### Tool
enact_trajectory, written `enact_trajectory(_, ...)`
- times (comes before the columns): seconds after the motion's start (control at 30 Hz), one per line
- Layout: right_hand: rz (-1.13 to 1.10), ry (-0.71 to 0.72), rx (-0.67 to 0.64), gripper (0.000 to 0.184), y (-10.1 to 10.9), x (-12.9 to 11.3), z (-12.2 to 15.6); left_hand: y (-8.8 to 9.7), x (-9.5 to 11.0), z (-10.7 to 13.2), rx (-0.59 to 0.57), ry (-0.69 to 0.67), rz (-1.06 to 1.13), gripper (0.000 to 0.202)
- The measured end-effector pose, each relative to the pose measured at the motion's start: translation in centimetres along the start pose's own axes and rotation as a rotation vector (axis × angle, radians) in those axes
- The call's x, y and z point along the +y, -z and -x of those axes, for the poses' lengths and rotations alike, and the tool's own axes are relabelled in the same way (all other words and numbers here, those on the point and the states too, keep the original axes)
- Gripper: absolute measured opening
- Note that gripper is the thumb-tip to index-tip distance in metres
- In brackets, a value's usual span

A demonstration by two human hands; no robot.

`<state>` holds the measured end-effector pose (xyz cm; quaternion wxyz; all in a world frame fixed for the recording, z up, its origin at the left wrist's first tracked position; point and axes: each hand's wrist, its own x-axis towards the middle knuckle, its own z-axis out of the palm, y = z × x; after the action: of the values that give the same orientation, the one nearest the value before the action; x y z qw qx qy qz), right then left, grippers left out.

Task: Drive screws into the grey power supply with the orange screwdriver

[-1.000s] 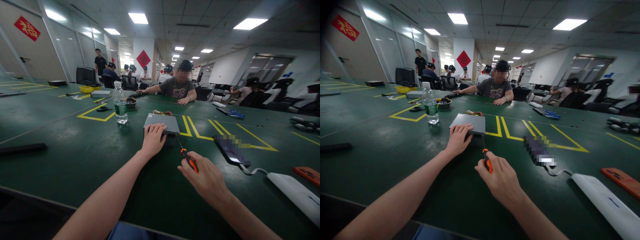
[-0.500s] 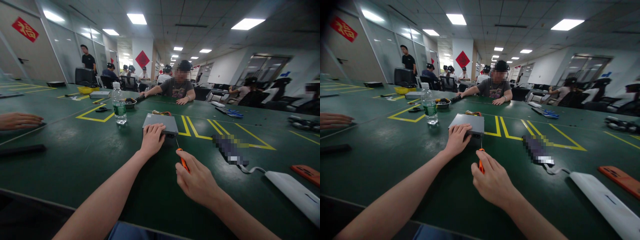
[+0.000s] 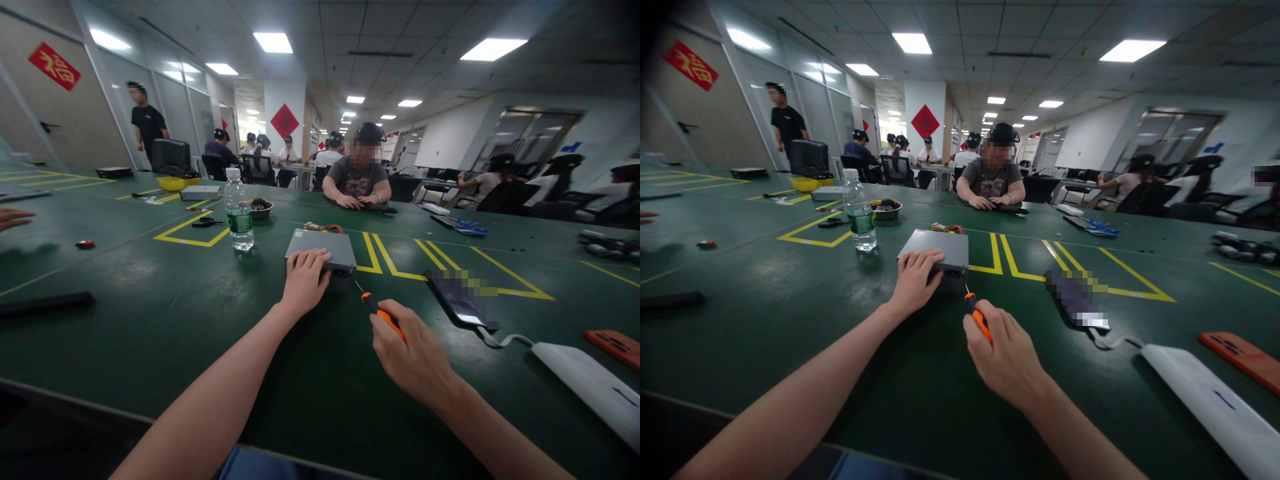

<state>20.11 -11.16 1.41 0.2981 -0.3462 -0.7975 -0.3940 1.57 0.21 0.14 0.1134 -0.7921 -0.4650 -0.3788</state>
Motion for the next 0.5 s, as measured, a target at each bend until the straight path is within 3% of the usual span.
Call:
enact_trajectory(0.13,0.002,0.1,-0.006,0.019,-0.3,0.2,0.5,0.0,0.0,0.0,-0.006,0.003,0.001,0.03)
enact_trajectory(0.27,0.033,0.054,0.002,0.013,0.1,0.2,-0.3,-0.1,0.0,0.0,0.002,0.001,0.007,0.029)
enact_trajectory(0.4,-0.057,-0.002,0.003,0.019,0.0,-0.3,-0.6,0.0,0.0,0.0,-0.001,0.002,0.007,0.03)
enact_trajectory(0.5,-0.102,0.095,-0.028,0.026,-0.2,-0.2,-0.5,0.1,0.0,0.0,-0.001,0.002,0.009,0.03)
